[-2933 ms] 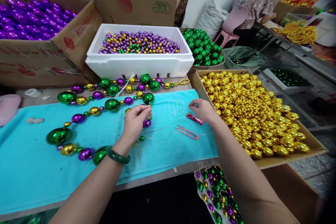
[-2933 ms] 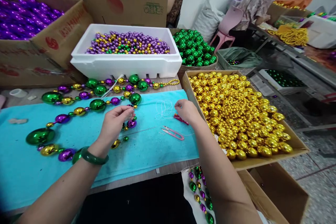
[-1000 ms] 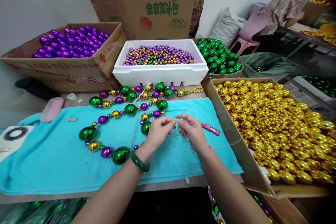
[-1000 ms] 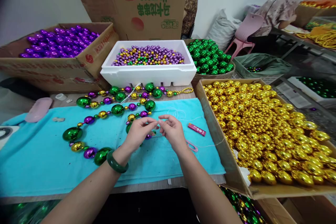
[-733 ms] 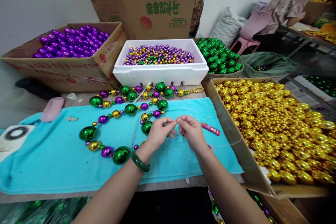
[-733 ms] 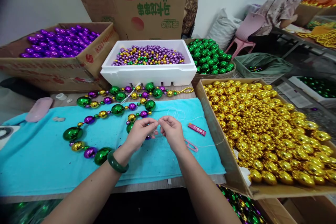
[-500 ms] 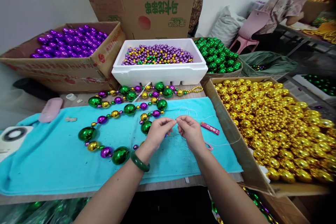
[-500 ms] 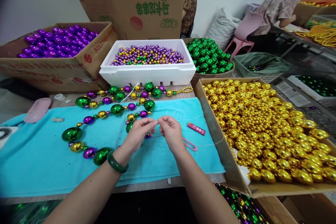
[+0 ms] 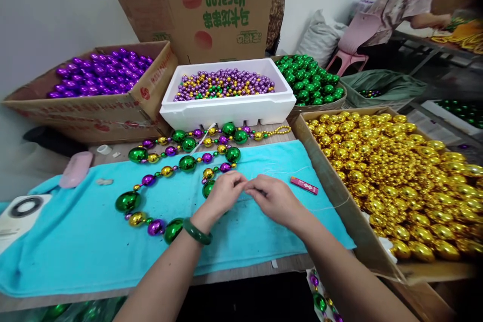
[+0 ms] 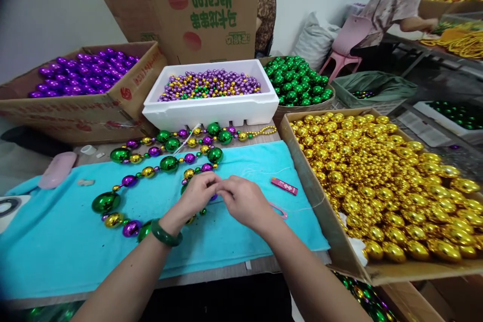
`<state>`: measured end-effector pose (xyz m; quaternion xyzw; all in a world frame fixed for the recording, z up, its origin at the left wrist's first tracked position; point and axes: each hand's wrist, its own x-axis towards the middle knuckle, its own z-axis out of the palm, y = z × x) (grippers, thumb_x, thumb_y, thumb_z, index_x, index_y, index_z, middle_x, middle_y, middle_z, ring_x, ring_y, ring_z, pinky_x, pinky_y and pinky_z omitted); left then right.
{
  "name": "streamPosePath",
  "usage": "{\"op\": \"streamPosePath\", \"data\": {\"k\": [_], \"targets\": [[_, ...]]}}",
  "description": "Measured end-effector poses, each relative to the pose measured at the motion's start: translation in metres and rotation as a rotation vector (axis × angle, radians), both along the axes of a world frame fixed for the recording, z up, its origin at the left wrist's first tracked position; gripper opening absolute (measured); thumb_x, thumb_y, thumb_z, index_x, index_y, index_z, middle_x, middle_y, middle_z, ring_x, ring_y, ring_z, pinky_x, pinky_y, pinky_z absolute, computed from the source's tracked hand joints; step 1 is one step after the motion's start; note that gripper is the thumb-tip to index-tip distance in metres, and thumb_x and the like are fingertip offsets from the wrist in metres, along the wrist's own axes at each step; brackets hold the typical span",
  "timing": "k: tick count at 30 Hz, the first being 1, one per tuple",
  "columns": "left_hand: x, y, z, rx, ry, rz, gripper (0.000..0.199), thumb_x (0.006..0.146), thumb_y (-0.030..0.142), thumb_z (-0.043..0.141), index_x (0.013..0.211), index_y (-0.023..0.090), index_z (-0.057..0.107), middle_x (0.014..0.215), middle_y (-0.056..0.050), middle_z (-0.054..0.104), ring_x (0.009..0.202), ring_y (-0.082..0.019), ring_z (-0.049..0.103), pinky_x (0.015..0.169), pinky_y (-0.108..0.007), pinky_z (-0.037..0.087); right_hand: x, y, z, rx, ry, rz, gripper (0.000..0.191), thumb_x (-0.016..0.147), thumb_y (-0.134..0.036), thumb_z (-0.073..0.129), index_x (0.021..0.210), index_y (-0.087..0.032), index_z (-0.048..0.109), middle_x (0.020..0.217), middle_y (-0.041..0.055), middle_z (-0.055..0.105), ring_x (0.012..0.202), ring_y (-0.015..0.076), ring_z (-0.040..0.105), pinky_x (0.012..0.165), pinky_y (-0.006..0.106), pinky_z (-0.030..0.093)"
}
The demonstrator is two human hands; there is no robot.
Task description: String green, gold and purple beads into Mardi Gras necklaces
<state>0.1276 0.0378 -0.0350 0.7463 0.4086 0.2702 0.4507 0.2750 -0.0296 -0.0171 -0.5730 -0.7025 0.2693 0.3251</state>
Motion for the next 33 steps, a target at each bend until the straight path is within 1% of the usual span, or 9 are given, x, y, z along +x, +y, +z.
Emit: {"op": "streamPosePath", "data": {"k": [2,4,9,12,15,21,26,29,33], "targets": [[-0.002,0.0,0.002,-0.066,-0.039,-0.173,0.013,0.07,0.024,0.061,0.059,0.018,0.064,0.063,-0.001,0.06,0.063,-0.013,0.052,0.061,-0.024,0.039,0.009,0.012,0.007,-0.008,0.06,-0.018,0.016,0.081,-0.02,0.052,0.079,-0.022,0.069,0.079,0.0027,0.066,0.075,0.0166,0.058,0.068,0.027,0.041],[-0.003,-0.002,0.002,-0.216,-0.137,-0.228,0.013,0.07,0.025,0.061,0.061,0.017,0.064,0.064,-0.001,0.061,0.061,-0.012,0.051,0.059,-0.024,0.04,0.016,0.022,0.008,-0.08,0.184,-0.035,0.013,0.077,-0.021,0.055,0.071,-0.02,0.067,0.072,0.0009,0.065,0.069,0.0155,0.057,0.064,0.026,0.041],[-0.003,-0.006,-0.005,-0.447,-0.321,-0.055,0.022,0.071,0.035,0.061,0.064,0.015,0.059,0.057,0.0,0.055,0.054,-0.009,0.046,0.054,-0.022,0.038,0.013,0.025,-0.01,-0.218,0.382,-0.034,0.013,0.074,-0.023,0.057,0.064,-0.017,0.064,0.058,-0.0031,0.056,0.057,0.011,0.047,0.054,0.022,0.034],[-0.002,-0.006,-0.008,-0.399,-0.335,0.047,0.022,0.073,0.036,0.059,0.066,0.015,0.057,0.058,0.002,0.051,0.054,-0.009,0.044,0.054,-0.022,0.036,0.007,0.018,-0.021,-0.216,0.409,-0.013,0.014,0.076,-0.025,0.056,0.065,-0.018,0.063,0.057,-0.0037,0.054,0.056,0.0103,0.045,0.054,0.022,0.033],[-0.002,-0.006,-0.007,-0.288,-0.304,0.055,0.019,0.076,0.034,0.056,0.069,0.016,0.057,0.06,0.003,0.049,0.056,-0.009,0.042,0.055,-0.022,0.034,0.008,0.017,-0.024,-0.198,0.383,-0.046,0.013,0.077,-0.025,0.057,0.068,-0.019,0.064,0.063,-0.0026,0.059,0.062,0.0122,0.051,0.059,0.023,0.037],[-0.004,-0.008,0.001,0.003,-0.14,-0.065,0.016,0.077,0.025,0.056,0.063,0.017,0.059,0.068,-0.001,0.055,0.068,-0.013,0.05,0.066,-0.025,0.038,0.019,0.022,-0.008,-0.076,0.26,-0.143,0.008,0.075,-0.02,0.06,0.069,-0.02,0.066,0.078,0.0021,0.066,0.08,0.0169,0.059,0.075,0.029,0.042],[-0.002,-0.007,-0.004,0.09,-0.169,0.068,0.015,0.074,0.024,0.059,0.06,0.017,0.06,0.066,-0.001,0.057,0.069,-0.014,0.052,0.068,-0.026,0.039,0.01,0.014,0.001,0.004,0.234,-0.173,0.011,0.078,-0.02,0.056,0.069,-0.02,0.064,0.076,0.0018,0.066,0.076,0.016,0.059,0.072,0.027,0.042],[0.001,-0.006,-0.011,-0.037,-0.273,0.217,0.015,0.072,0.027,0.062,0.061,0.016,0.061,0.064,0.0,0.056,0.064,-0.012,0.05,0.063,-0.025,0.038,-0.004,0.008,-0.006,-0.069,0.318,-0.252,0.012,0.078,-0.023,0.053,0.071,-0.019,0.063,0.071,0.0008,0.065,0.067,0.0143,0.056,0.064,0.026,0.04],[0.004,-0.008,-0.016,-0.409,-0.488,0.326,0.019,0.068,0.033,0.066,0.066,0.014,0.063,0.056,0.002,0.053,0.054,-0.009,0.045,0.053,-0.022,0.034,-0.022,0.01,-0.022,-0.203,0.59,-0.317,0.015,0.073,-0.032,0.054,0.069,-0.018,0.059,0.059,-0.0018,0.055,0.051,0.0107,0.045,0.049,0.023,0.034]]}}
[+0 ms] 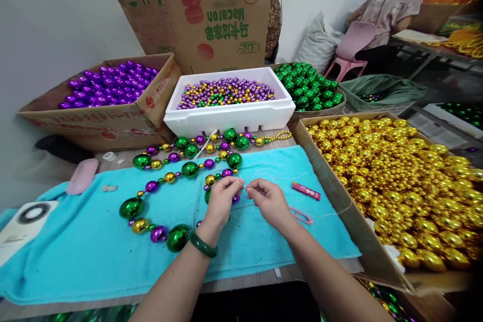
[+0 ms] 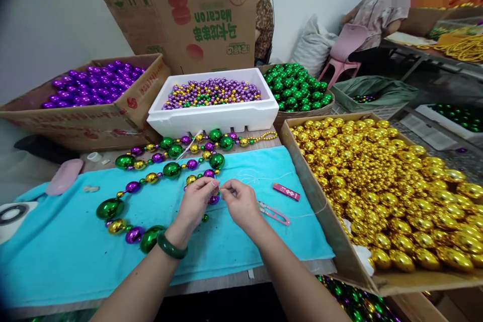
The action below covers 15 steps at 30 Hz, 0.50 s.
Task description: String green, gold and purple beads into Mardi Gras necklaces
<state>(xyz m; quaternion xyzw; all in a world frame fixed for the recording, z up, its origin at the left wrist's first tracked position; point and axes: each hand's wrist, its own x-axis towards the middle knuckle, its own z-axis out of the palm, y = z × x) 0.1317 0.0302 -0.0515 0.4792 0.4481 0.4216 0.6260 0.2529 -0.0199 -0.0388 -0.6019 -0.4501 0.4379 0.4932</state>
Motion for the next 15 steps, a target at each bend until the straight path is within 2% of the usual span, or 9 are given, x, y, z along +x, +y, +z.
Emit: {"op": "streamPosePath", "data": {"k": [3,6,7,9,12,13,15], "targets": [[0.0,-0.001,-0.001,-0.159,-0.189,-0.015,0.022,0.062,0.033,0.072,0.068,0.013,0.065,0.059,0.0,0.057,0.056,-0.009,0.048,0.054,-0.022,0.035,-0.008,0.006,-0.007,-0.058,0.196,-0.028,0.019,0.068,-0.037,0.057,0.066,-0.019,0.053,0.05,-0.0056,0.044,0.045,0.0087,0.036,0.044,0.022,0.029],[-0.003,0.0,-0.003,-0.191,-0.261,-0.03,0.023,0.06,0.032,0.074,0.068,0.012,0.065,0.06,-0.001,0.058,0.058,-0.009,0.05,0.055,-0.021,0.036,-0.007,0.01,-0.007,-0.104,0.236,-0.016,0.02,0.068,-0.038,0.056,0.07,-0.019,0.054,0.049,-0.0062,0.042,0.043,0.0087,0.034,0.044,0.023,0.029],[-0.005,0.0,-0.003,-0.171,-0.25,-0.036,0.023,0.061,0.032,0.074,0.069,0.013,0.066,0.061,-0.001,0.058,0.058,-0.009,0.05,0.055,-0.021,0.036,-0.005,0.01,-0.006,-0.099,0.184,-0.012,0.02,0.069,-0.038,0.056,0.073,-0.018,0.055,0.052,-0.0047,0.047,0.045,0.0097,0.037,0.046,0.024,0.032],[-0.008,0.001,-0.004,-0.104,-0.188,-0.05,0.022,0.065,0.033,0.072,0.071,0.013,0.066,0.062,-0.001,0.059,0.058,-0.008,0.049,0.055,-0.021,0.036,0.003,0.01,-0.003,-0.034,-0.054,-0.053,0.02,0.07,-0.035,0.056,0.08,-0.018,0.059,0.067,0.0012,0.059,0.055,0.0136,0.047,0.056,0.028,0.04],[-0.011,0.002,-0.004,-0.012,-0.064,-0.05,0.02,0.069,0.033,0.069,0.074,0.013,0.066,0.064,0.0,0.059,0.056,-0.008,0.047,0.054,-0.021,0.036,0.017,0.006,0.006,0.156,-0.514,-0.249,0.019,0.073,-0.031,0.056,0.085,-0.018,0.064,0.104,0.0108,0.064,0.087,0.024,0.054,0.078,0.039,0.041],[-0.011,0.002,-0.004,0.013,-0.022,-0.038,0.019,0.069,0.032,0.068,0.073,0.014,0.066,0.065,0.0,0.059,0.056,-0.008,0.046,0.054,-0.021,0.036,0.02,0.005,0.01,0.202,-0.578,-0.307,0.019,0.074,-0.029,0.056,0.086,-0.018,0.065,0.11,0.0121,0.062,0.094,0.026,0.053,0.081,0.04,0.04],[-0.01,0.002,-0.002,0.087,0.063,-0.001,0.016,0.07,0.031,0.067,0.071,0.015,0.067,0.068,-0.001,0.061,0.061,-0.01,0.049,0.058,-0.022,0.039,0.021,0.003,0.016,0.186,-0.465,-0.318,0.021,0.074,-0.029,0.055,0.089,-0.017,0.064,0.107,0.0129,0.063,0.088,0.0246,0.056,0.076,0.038,0.043]]}}
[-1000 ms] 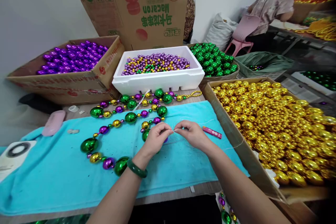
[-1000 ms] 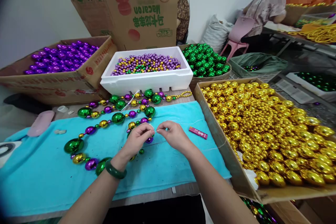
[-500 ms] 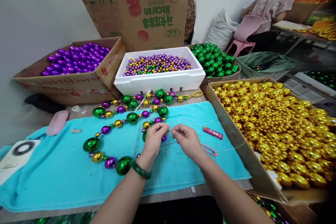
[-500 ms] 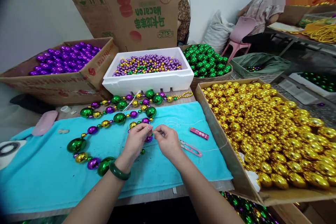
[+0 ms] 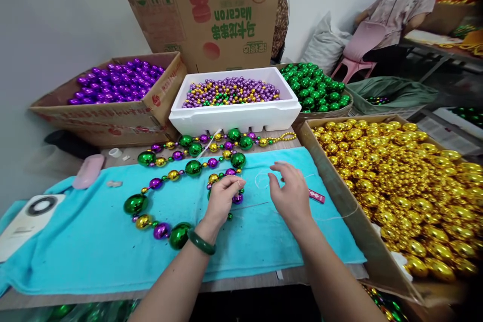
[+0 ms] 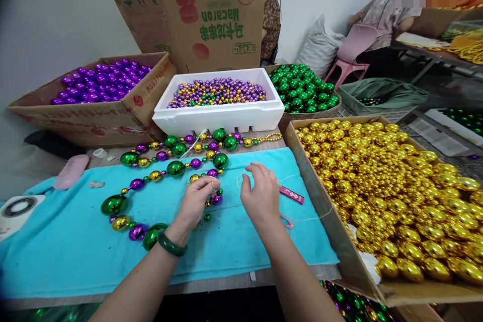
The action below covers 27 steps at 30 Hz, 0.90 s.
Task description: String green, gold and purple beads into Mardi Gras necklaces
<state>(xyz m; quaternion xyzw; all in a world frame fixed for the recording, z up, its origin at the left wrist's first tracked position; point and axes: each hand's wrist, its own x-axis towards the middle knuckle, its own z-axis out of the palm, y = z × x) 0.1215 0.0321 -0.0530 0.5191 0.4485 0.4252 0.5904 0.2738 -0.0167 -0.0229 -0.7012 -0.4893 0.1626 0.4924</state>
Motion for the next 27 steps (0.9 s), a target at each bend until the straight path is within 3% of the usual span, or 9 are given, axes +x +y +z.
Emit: {"op": "streamPosePath", "data": {"k": [2,4,7,11,17,22,27], "targets": [[0.002,0.0,0.002,0.101,0.06,0.026,0.013,0.069,0.03,0.066,0.069,0.016,0.068,0.074,-0.002,0.063,0.071,-0.013,0.054,0.068,-0.025,0.042,-0.004,0.0,0.003,-0.129,0.356,0.146,0.027,0.072,-0.032,0.056,0.094,-0.017,0.062,0.095,0.0103,0.065,0.068,0.0182,0.057,0.058,0.032,0.044],[0.004,-0.001,0.003,0.171,0.074,0.021,0.013,0.07,0.029,0.066,0.067,0.017,0.068,0.079,-0.003,0.065,0.08,-0.016,0.057,0.077,-0.028,0.043,-0.011,0.002,0.001,-0.297,0.726,0.326,0.035,0.068,-0.035,0.06,0.097,-0.016,0.059,0.084,0.0065,0.065,0.054,0.0133,0.054,0.044,0.025,0.037],[0.004,-0.002,0.002,0.151,0.055,0.02,0.014,0.07,0.03,0.065,0.069,0.017,0.069,0.081,-0.004,0.066,0.082,-0.016,0.058,0.08,-0.029,0.042,-0.016,0.006,-0.008,-0.392,0.962,0.428,0.036,0.063,-0.034,0.065,0.094,-0.015,0.059,0.068,0.0015,0.061,0.047,0.0093,0.049,0.037,0.02,0.028],[0.001,-0.004,0.0,0.035,0.033,0.022,0.016,0.068,0.032,0.067,0.072,0.017,0.07,0.076,-0.002,0.067,0.072,-0.014,0.056,0.072,-0.026,0.042,-0.013,0.011,-0.016,-0.351,0.94,0.38,0.023,0.063,-0.035,0.066,0.073,-0.015,0.058,0.05,-0.0052,0.047,0.04,0.0047,0.036,0.035,0.018,0.018],[0.002,-0.006,0.001,-0.075,-0.01,-0.069,0.022,0.065,0.036,0.07,0.07,0.015,0.068,0.056,0.002,0.056,0.051,-0.008,0.044,0.05,-0.02,0.034,-0.011,0.012,-0.012,-0.325,0.865,0.36,0.026,0.059,-0.037,0.069,0.059,-0.016,0.053,0.044,-0.0077,0.038,0.04,0.0044,0.029,0.038,0.021,0.015],[0.005,-0.008,0.001,-0.143,-0.035,-0.095,0.027,0.062,0.039,0.072,0.07,0.014,0.067,0.058,0.002,0.058,0.05,-0.008,0.05,0.048,-0.02,0.037,-0.009,0.01,-0.009,-0.322,0.804,0.371,0.028,0.057,-0.038,0.07,0.056,-0.016,0.052,0.046,-0.0073,0.04,0.044,0.0048,0.028,0.041,0.021,0.018],[0.006,-0.009,0.002,-0.181,-0.091,-0.128,0.026,0.064,0.039,0.071,0.068,0.014,0.064,0.06,-0.001,0.063,0.047,-0.008,0.051,0.045,-0.02,0.037,-0.011,0.009,-0.01,-0.328,0.775,0.411,0.029,0.062,-0.042,0.066,0.057,-0.017,0.052,0.053,-0.0034,0.053,0.043,0.0058,0.03,0.042,0.022,0.019]]}}
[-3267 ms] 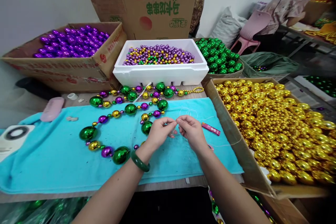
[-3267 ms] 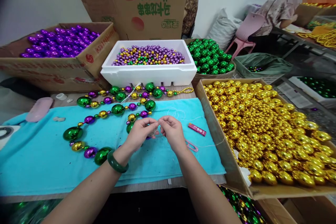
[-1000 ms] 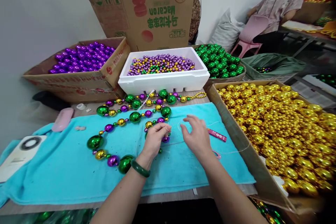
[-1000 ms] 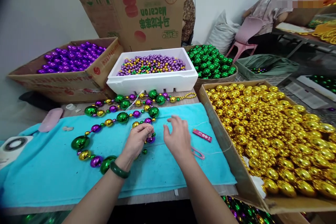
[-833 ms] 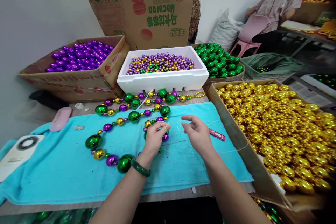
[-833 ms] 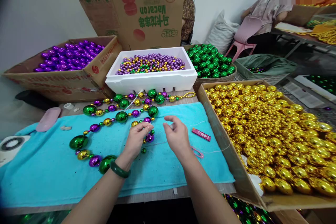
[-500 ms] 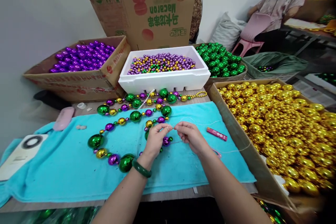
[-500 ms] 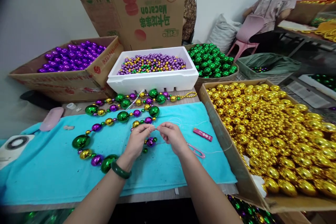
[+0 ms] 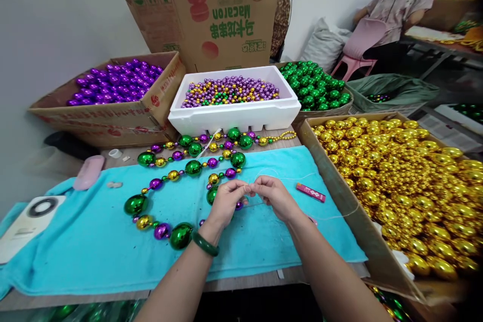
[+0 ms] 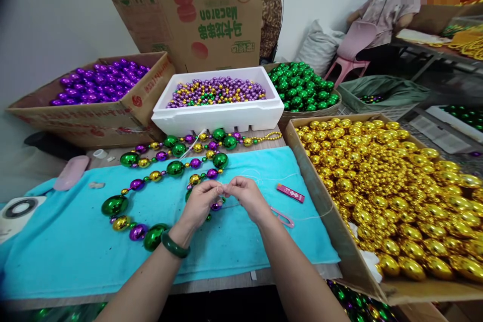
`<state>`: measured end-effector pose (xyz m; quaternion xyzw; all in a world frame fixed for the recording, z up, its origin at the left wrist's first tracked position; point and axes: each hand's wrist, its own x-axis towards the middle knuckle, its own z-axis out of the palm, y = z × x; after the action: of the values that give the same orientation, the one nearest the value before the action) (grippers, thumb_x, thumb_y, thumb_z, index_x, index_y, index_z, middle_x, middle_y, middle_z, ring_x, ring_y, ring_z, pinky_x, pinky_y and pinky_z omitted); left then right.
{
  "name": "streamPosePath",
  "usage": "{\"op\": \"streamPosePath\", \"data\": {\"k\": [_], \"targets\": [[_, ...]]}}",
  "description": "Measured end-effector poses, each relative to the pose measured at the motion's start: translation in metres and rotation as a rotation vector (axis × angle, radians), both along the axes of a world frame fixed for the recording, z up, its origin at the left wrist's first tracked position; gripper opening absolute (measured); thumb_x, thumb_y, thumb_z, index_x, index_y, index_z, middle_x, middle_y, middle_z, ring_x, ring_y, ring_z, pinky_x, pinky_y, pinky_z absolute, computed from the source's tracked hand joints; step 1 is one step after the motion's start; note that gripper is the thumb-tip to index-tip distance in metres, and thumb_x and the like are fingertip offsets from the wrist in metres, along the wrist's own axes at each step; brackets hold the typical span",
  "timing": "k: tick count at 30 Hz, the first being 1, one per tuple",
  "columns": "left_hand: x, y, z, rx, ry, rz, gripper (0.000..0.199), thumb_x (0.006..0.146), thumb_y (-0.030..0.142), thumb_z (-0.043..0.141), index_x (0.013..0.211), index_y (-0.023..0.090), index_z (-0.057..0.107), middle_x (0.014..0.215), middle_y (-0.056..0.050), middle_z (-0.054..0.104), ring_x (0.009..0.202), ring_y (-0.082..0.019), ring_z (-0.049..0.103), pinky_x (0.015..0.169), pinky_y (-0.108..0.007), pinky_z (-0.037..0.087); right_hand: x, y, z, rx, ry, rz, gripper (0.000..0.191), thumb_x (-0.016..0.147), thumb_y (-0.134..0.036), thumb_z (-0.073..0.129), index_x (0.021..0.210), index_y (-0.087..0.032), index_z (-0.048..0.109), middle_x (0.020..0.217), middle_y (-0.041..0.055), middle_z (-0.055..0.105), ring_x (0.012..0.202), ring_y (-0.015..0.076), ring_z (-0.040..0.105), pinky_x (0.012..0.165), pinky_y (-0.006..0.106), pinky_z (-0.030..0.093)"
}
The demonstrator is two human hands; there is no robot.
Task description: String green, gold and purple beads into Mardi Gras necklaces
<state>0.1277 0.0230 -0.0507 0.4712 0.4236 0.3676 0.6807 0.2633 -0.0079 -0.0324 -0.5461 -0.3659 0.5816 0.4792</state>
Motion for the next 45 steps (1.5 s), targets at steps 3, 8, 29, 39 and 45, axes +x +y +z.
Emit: {"op": "streamPosePath", "data": {"k": [3,8,29,39,45], "targets": [[-0.001,0.0,0.002,0.007,-0.016,-0.01,0.027,0.064,0.039,0.072,0.067,0.014,0.063,0.056,-0.002,0.063,0.047,-0.009,0.052,0.047,-0.021,0.04,-0.001,0.0,0.0,-0.002,-0.001,0.013,0.032,0.062,-0.044,0.067,0.057,-0.019,0.049,0.049,-0.0042,0.05,0.042,0.0065,0.03,0.042,0.022,0.018],[-0.002,0.001,0.003,-0.005,0.004,0.019,0.027,0.062,0.038,0.073,0.067,0.013,0.064,0.055,-0.003,0.064,0.051,-0.012,0.056,0.05,-0.023,0.044,-0.006,0.002,-0.007,0.06,-0.09,-0.08,0.036,0.061,-0.048,0.066,0.055,-0.02,0.045,0.048,-0.005,0.044,0.045,0.0081,0.033,0.045,0.023,0.022],[0.0,0.002,-0.002,-0.036,-0.11,-0.037,0.022,0.068,0.032,0.069,0.079,0.013,0.07,0.066,-0.004,0.067,0.059,-0.012,0.059,0.056,-0.024,0.047,-0.015,-0.011,-0.011,0.228,-0.69,-0.252,0.025,0.08,-0.04,0.053,0.062,-0.022,0.048,0.055,-0.0006,0.058,0.052,0.014,0.051,0.051,0.024,0.035],[-0.003,0.005,0.014,0.087,0.107,-0.09,0.025,0.07,0.035,0.065,0.081,0.012,0.069,0.06,-0.003,0.063,0.055,-0.012,0.058,0.052,-0.022,0.046,-0.006,-0.006,-0.011,0.207,-0.707,-0.197,0.035,0.077,-0.043,0.056,0.055,-0.021,0.04,0.047,-0.0051,0.039,0.048,0.0103,0.035,0.048,0.023,0.025],[-0.005,0.008,0.014,0.275,0.262,-0.078,0.017,0.074,0.03,0.058,0.073,0.015,0.066,0.058,-0.001,0.059,0.051,-0.01,0.053,0.048,-0.02,0.04,0.004,0.002,-0.015,0.265,-0.555,-0.243,0.047,0.069,-0.044,0.062,0.049,-0.021,0.025,0.047,-0.0065,0.026,0.049,0.0085,0.026,0.047,0.023,0.022]]}}
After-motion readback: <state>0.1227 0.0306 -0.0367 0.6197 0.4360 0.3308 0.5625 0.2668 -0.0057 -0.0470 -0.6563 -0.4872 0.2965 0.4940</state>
